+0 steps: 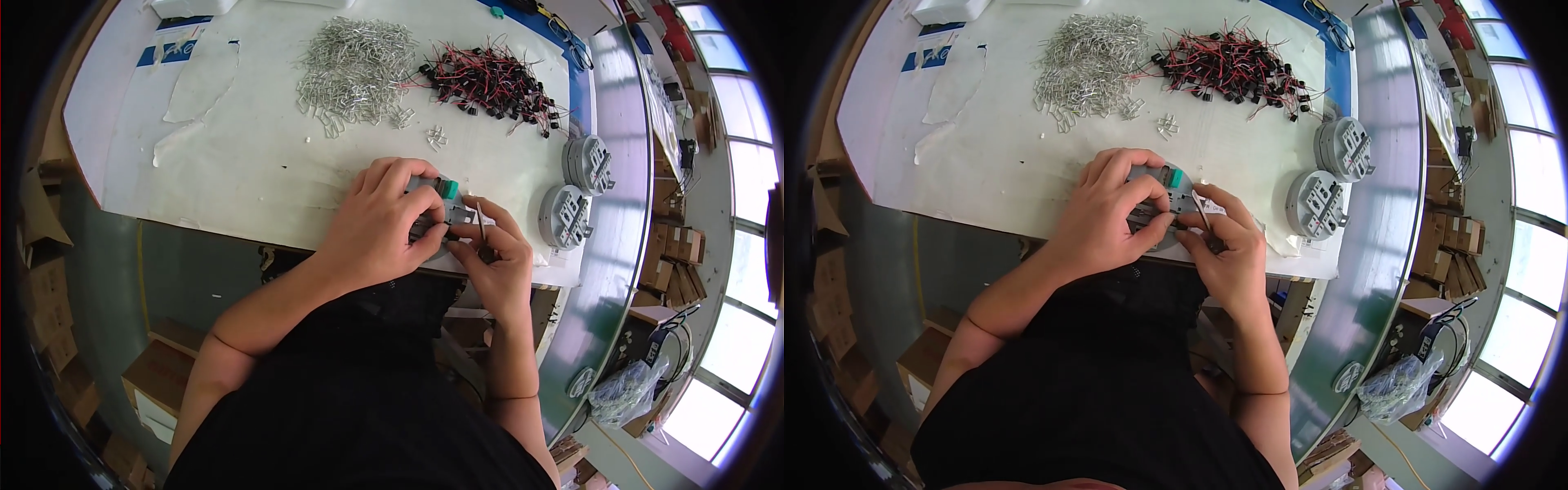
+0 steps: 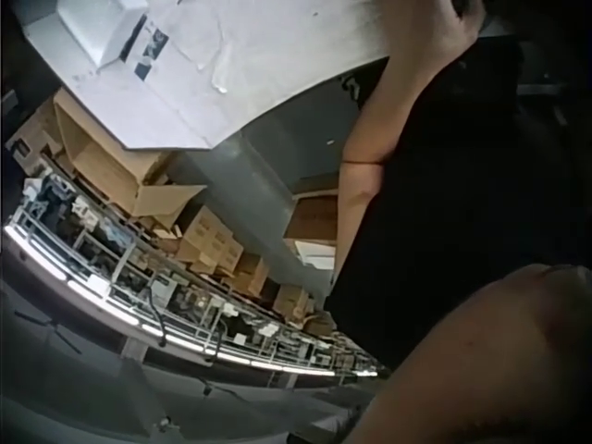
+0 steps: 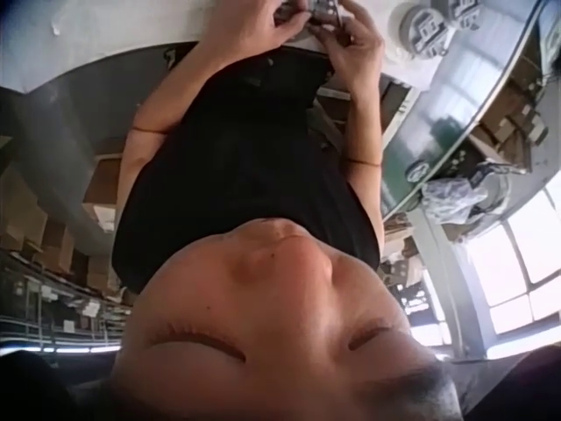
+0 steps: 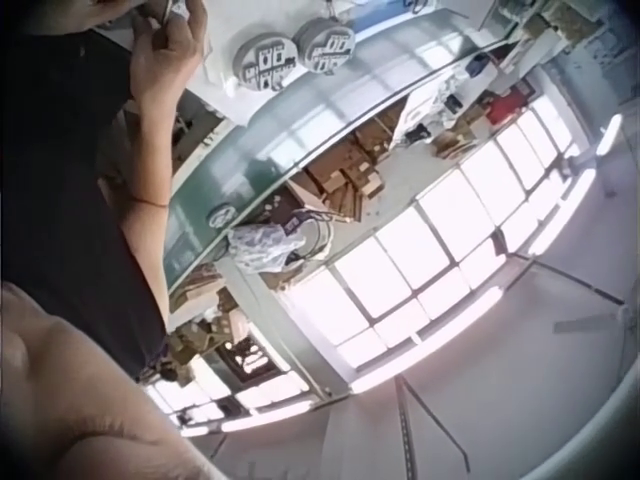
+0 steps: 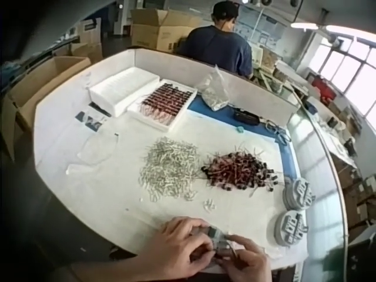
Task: Assembling small electronic components into a circular plastic base using tweezers.
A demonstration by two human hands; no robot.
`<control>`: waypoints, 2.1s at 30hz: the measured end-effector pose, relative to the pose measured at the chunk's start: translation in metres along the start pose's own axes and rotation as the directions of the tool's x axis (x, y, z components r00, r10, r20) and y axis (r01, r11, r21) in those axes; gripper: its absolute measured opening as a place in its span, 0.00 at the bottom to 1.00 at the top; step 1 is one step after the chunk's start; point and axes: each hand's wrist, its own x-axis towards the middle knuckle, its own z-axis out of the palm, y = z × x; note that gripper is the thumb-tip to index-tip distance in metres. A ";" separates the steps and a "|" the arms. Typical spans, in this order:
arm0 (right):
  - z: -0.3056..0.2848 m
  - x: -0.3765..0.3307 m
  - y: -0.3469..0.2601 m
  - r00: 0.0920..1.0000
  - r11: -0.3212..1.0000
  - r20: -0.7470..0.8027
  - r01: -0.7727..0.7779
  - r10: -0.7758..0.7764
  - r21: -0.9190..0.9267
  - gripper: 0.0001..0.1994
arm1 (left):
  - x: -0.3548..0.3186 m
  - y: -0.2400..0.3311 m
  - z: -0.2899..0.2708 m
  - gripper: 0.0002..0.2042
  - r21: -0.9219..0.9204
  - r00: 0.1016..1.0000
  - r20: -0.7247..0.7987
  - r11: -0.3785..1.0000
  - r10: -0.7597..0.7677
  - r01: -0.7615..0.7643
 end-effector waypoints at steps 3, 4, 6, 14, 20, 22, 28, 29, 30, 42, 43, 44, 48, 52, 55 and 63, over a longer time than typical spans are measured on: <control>0.007 -0.007 0.003 0.986 0.976 -0.117 0.094 -0.119 -0.198 0.13 | -0.001 0.000 0.000 0.08 -0.002 1.000 0.012 1.000 -0.010 0.010; 0.008 -0.008 0.002 0.986 0.975 -0.116 0.094 -0.119 -0.200 0.13 | -0.001 0.001 0.001 0.08 0.006 1.000 0.013 1.000 -0.011 0.011; 0.009 -0.010 -0.001 0.974 0.940 -0.102 0.163 -0.202 -0.301 0.07 | 0.000 0.001 0.002 0.08 0.013 1.000 0.013 1.000 -0.012 0.012; 0.026 0.014 -0.001 0.869 0.601 -0.412 0.490 -0.275 0.632 0.20 | 0.000 0.003 0.003 0.09 0.083 1.000 -0.005 0.997 0.011 -0.011; 0.051 0.027 0.009 0.876 0.642 -0.317 0.482 -0.363 0.596 0.24 | -0.001 0.000 0.002 0.10 0.072 1.000 0.004 0.997 0.024 -0.025; 0.059 0.028 0.014 0.824 0.641 -0.377 0.566 -0.423 0.518 0.24 | -0.002 -0.002 0.002 0.11 0.066 0.999 0.006 0.997 0.037 -0.037; 0.054 0.029 0.017 0.812 0.646 -0.342 0.583 -0.473 0.493 0.24 | 0.003 0.010 -0.009 0.32 0.158 0.993 0.009 0.980 0.120 -0.120; 0.051 0.030 0.009 0.830 0.505 -0.375 0.551 -0.413 0.664 0.24 | 0.005 0.015 -0.013 0.37 0.262 0.987 0.047 0.952 0.152 -0.159; 0.047 0.030 0.003 0.851 0.331 -0.393 0.504 -0.350 0.797 0.24 | 0.009 0.020 -0.014 0.37 0.262 0.986 0.051 0.951 0.159 -0.166; -0.050 -0.021 0.007 1.000 0.949 0.012 -0.024 0.021 0.314 0.19 | -0.018 -0.012 -0.016 0.46 -0.058 0.984 -0.114 0.988 0.137 -0.144; -0.043 -0.018 0.005 1.000 0.982 -0.006 0.003 -0.002 0.190 0.18 | -0.020 -0.009 -0.026 0.47 -0.051 0.990 -0.081 0.992 0.113 -0.117; -0.037 -0.015 0.003 0.999 0.998 -0.019 0.028 -0.027 0.062 0.18 | -0.021 -0.006 -0.035 0.48 -0.042 0.995 -0.049 0.995 0.087 -0.089; -0.028 -0.004 -0.016 0.987 0.968 0.048 0.158 -0.151 -0.194 0.11 | -0.016 -0.011 -0.051 0.51 0.025 0.997 0.064 0.999 0.038 -0.040; -0.017 0.007 -0.035 0.964 0.872 0.131 0.266 -0.233 -0.411 0.08 | -0.009 -0.012 -0.041 0.54 0.051 0.993 0.114 0.998 0.034 -0.041; -0.012 0.010 -0.042 0.964 0.804 0.157 0.267 -0.217 -0.532 0.08 | -0.008 -0.010 -0.030 0.55 0.048 0.994 0.100 0.998 0.035 -0.040; 0.000 0.015 -0.034 0.959 0.732 0.159 0.282 -0.235 -0.620 0.13 | -0.008 -0.013 -0.026 0.55 0.060 0.997 0.066 0.997 0.038 -0.042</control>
